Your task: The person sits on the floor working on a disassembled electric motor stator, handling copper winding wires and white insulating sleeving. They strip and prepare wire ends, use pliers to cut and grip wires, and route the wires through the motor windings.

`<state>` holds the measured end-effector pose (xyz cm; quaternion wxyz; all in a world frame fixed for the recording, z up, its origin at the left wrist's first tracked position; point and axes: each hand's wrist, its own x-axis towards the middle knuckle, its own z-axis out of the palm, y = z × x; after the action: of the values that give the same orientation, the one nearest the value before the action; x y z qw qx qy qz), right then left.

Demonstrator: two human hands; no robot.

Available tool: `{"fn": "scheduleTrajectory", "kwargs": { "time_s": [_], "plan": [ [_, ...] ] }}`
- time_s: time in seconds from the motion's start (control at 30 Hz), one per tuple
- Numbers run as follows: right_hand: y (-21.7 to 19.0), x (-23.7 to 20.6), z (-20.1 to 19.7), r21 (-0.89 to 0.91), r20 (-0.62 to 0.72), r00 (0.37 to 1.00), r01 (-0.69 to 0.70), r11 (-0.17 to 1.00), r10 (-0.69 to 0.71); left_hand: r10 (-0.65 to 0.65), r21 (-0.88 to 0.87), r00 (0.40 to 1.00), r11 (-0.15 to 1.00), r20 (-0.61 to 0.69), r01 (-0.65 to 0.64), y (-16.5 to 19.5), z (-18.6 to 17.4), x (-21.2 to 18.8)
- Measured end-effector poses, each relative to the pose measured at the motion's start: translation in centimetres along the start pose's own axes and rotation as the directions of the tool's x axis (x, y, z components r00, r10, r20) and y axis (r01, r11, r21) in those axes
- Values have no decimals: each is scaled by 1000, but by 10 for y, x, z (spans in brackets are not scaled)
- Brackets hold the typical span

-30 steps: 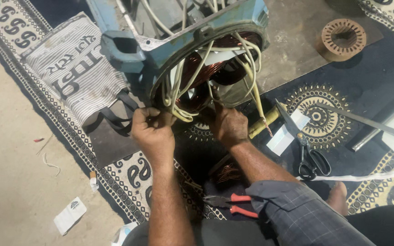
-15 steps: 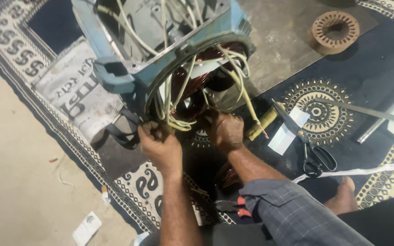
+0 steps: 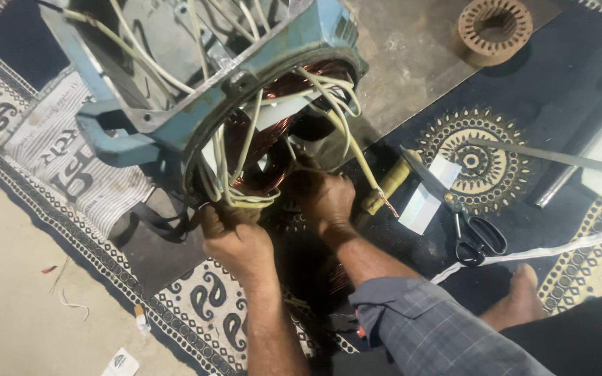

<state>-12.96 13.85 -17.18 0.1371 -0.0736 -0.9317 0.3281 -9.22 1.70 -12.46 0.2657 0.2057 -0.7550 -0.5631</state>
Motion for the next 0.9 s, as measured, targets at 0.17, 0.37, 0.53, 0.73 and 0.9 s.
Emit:
{"fn": "scheduleTrajectory", "kwargs": {
  "time_s": [0.17,0.37,0.53,0.73,0.9],
  "plan": [
    [-8,-1,-8,12,73,996,-59,998,58,291,240,957,928,7,-284,-8,-1,-5],
    [11,7,-53,-29,448,892,76,997,-55,91,53,994,994,67,-94,-18,-9,-5],
    [45,-30,-105,31,499,800,368,930,-333,-97,7,993,995,70,97,-23,-26,-26],
    [36,-79,-177,-12,669,710,303,953,-217,-270,144,963,953,1,267,-16,-46,-58],
    [19,-80,-226,-183,838,540,409,894,-76,-309,-25,951,951,-27,308,-11,-60,-76]
  ]
}}
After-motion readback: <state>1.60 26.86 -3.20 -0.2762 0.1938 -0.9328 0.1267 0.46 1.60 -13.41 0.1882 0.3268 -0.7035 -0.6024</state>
